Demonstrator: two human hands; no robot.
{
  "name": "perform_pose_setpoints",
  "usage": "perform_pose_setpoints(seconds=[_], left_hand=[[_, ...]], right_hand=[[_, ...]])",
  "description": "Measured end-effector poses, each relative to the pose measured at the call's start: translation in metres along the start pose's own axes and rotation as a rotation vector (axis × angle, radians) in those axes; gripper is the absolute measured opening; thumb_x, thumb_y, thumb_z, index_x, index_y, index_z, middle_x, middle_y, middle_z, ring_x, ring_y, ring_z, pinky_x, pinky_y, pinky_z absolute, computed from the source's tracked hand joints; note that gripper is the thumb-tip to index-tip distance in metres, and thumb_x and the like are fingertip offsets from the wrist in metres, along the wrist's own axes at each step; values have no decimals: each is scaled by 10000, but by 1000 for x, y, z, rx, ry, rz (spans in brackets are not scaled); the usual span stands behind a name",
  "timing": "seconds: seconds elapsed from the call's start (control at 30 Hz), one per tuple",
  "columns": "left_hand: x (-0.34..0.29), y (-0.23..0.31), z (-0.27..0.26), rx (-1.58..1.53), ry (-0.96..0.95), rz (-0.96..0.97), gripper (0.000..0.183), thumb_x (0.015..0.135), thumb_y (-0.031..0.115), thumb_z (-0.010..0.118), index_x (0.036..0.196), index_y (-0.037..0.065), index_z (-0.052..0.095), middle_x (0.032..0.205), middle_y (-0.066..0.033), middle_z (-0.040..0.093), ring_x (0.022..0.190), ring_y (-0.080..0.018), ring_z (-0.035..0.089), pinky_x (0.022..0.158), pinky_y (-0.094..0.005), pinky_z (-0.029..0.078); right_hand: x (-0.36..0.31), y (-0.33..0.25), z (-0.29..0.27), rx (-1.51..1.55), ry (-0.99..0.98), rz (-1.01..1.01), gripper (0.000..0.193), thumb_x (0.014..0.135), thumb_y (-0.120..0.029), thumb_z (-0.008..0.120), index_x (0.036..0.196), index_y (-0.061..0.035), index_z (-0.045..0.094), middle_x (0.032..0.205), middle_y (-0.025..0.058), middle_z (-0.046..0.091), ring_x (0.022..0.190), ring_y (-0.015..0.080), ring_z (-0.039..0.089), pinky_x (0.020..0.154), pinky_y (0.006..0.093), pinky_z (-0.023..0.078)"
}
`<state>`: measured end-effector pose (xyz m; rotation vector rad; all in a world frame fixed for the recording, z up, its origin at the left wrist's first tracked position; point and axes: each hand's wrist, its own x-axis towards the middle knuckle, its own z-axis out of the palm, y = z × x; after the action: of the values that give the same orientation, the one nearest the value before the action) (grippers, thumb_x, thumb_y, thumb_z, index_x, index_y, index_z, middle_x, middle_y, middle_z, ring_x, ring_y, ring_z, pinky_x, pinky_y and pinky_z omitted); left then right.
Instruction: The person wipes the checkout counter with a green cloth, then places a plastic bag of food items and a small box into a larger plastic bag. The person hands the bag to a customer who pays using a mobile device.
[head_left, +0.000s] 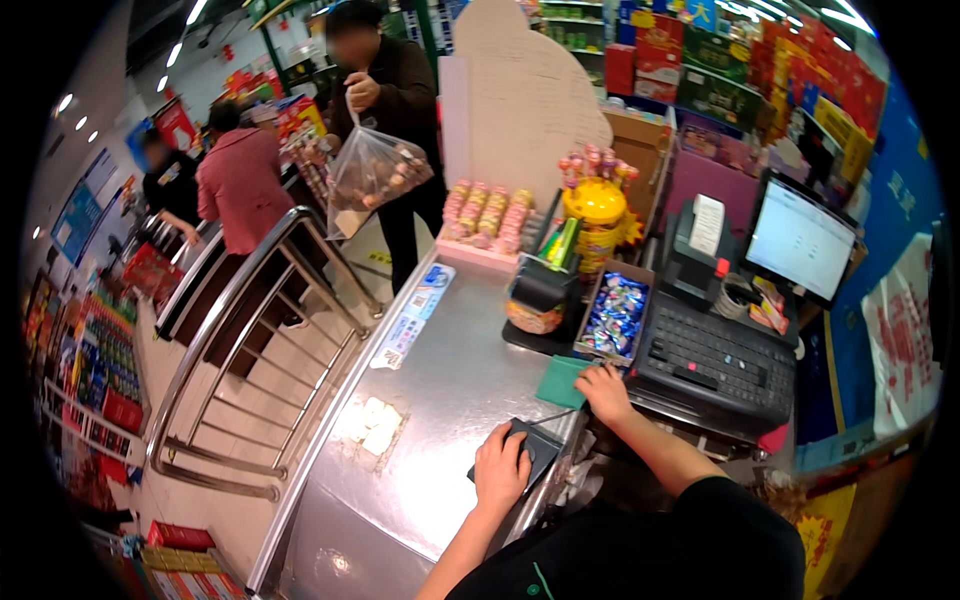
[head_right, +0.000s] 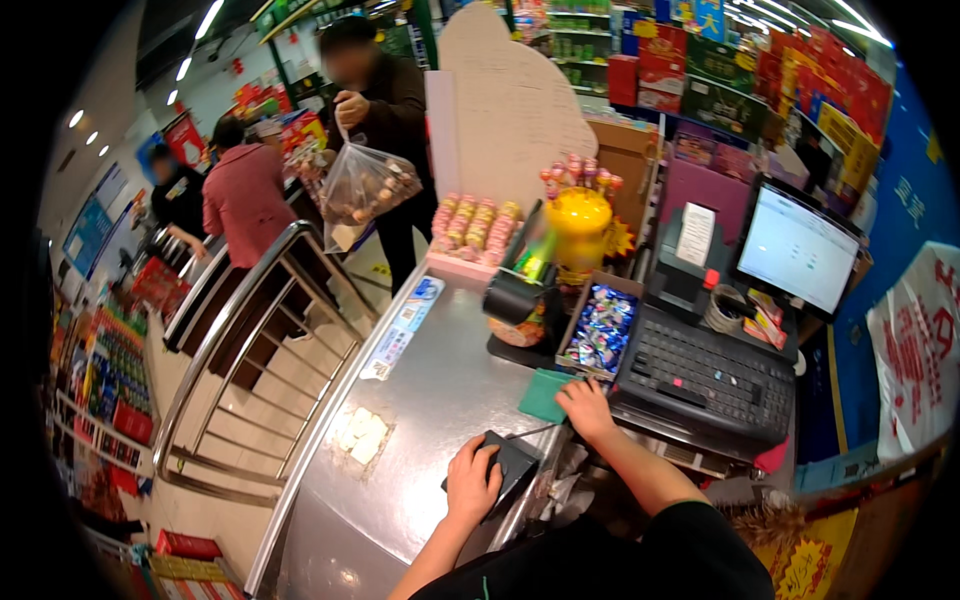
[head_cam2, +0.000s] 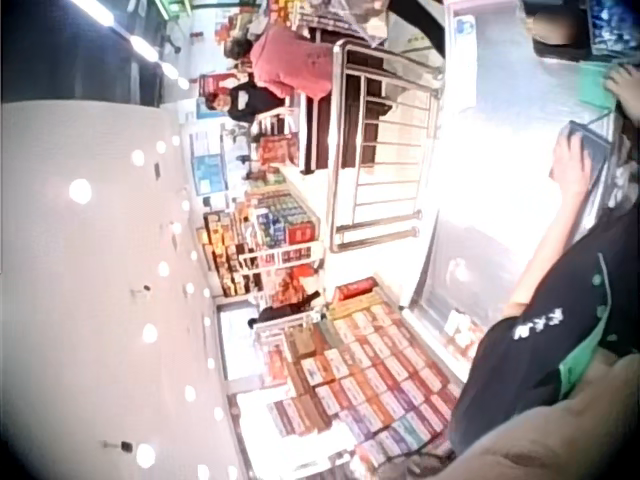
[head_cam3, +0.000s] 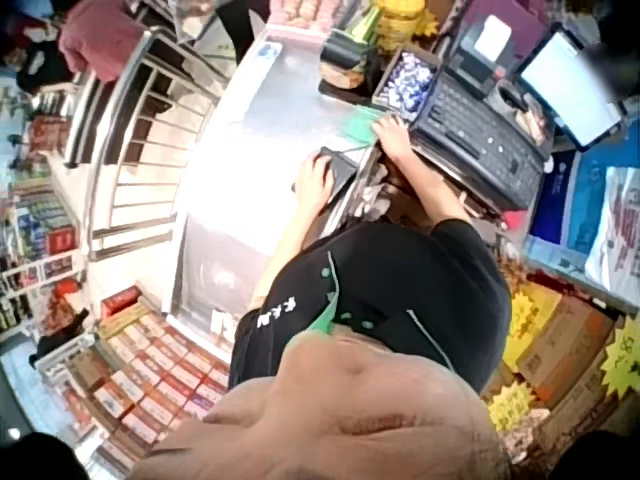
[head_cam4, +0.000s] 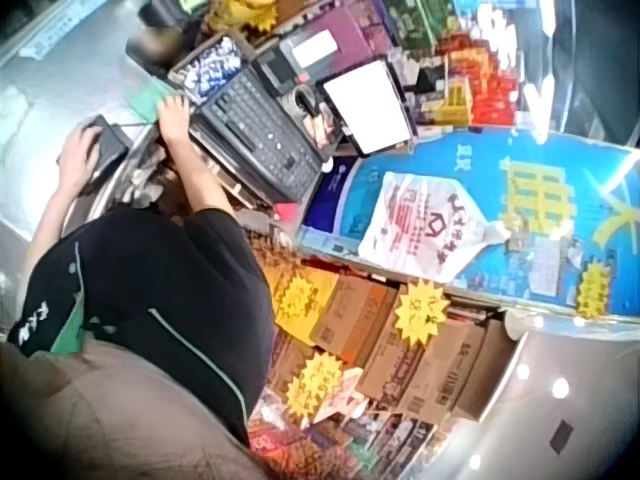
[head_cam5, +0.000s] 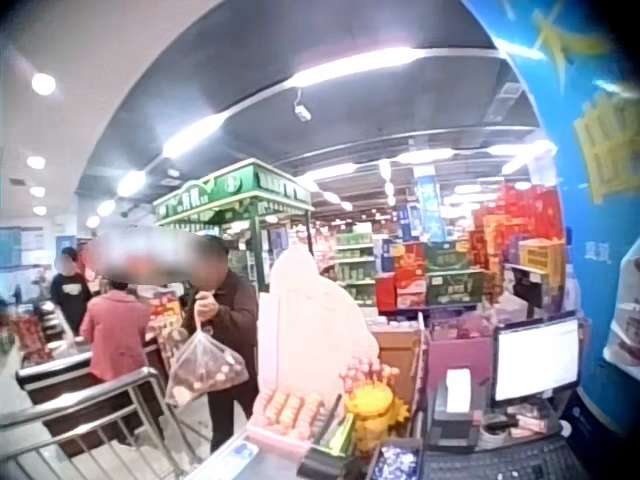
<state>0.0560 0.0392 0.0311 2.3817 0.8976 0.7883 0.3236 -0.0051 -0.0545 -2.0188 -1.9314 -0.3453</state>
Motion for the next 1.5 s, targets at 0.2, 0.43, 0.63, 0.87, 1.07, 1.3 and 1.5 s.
perform_pose_setpoints(seconds=[0.2, 0.43, 0.63, 0.87, 1.07, 1.3, 1.5], left_hand=[[2, -1, -4, -48, -33, -17, 322, 763, 127, 626, 1078, 79, 577, 1196, -144, 518, 1078, -333, 508, 903, -420, 403], [-4, -14, -5, -416, 212, -204, 234, 809, 79, 589, 1043, 65, 591, 1183, -156, 507, 1072, -304, 519, 871, -362, 440], [-5, -69, -34, -594, 593, -579, 219, 839, 61, 547, 1058, 47, 552, 1083, -86, 513, 1023, -204, 510, 839, -313, 417], [-29, -116, -93, -457, 965, -610, 325, 823, 68, 576, 1134, 37, 488, 1126, -103, 461, 1061, -226, 465, 897, -339, 387], [17, -159, -121, 101, 950, -498, 725, 702, 308, 752, 1263, -1, 413, 1294, -213, 421, 1222, -362, 374, 1029, -437, 296], [61, -188, -120, -16, 590, -650, 935, 648, 395, 783, 1369, 25, 317, 1304, -202, 445, 1205, -357, 429, 1007, -420, 354], [73, -187, -83, 25, 496, -705, 852, 596, 383, 808, 1264, 13, 428, 1169, -224, 542, 1099, -357, 510, 920, -425, 421]], right_hand=[[12, -14, -11, 110, -42, 155, 214, 723, -34, 542, 915, -112, 595, 999, 79, 553, 987, 264, 524, 871, 396, 389], [59, -77, -95, 813, -197, 70, 232, 793, -79, 586, 1023, -51, 588, 1029, 142, 561, 992, 321, 549, 846, 370, 451], [70, -137, -115, 578, -649, -592, 794, 701, -484, 706, 1365, -194, 380, 1450, 152, 277, 1347, 389, 218, 1010, 646, 213], [71, -157, -110, 370, -763, -791, 984, 605, -371, 802, 1426, -220, 279, 1476, 160, 209, 1346, 392, 203, 990, 693, 172], [77, -150, -121, 264, -922, -598, 989, 609, -442, 802, 1427, -348, 253, 1500, 185, 130, 1367, 420, 120, 1025, 679, 114], [85, -148, -109, 191, -794, -699, 999, 555, -452, 806, 1410, -336, 301, 1451, 193, 252, 1292, 361, 311, 950, 567, 282], [92, -158, -102, 251, -778, -614, 937, 615, -418, 744, 1423, -284, 287, 1298, 191, 407, 1247, 348, 359, 930, 555, 289]])
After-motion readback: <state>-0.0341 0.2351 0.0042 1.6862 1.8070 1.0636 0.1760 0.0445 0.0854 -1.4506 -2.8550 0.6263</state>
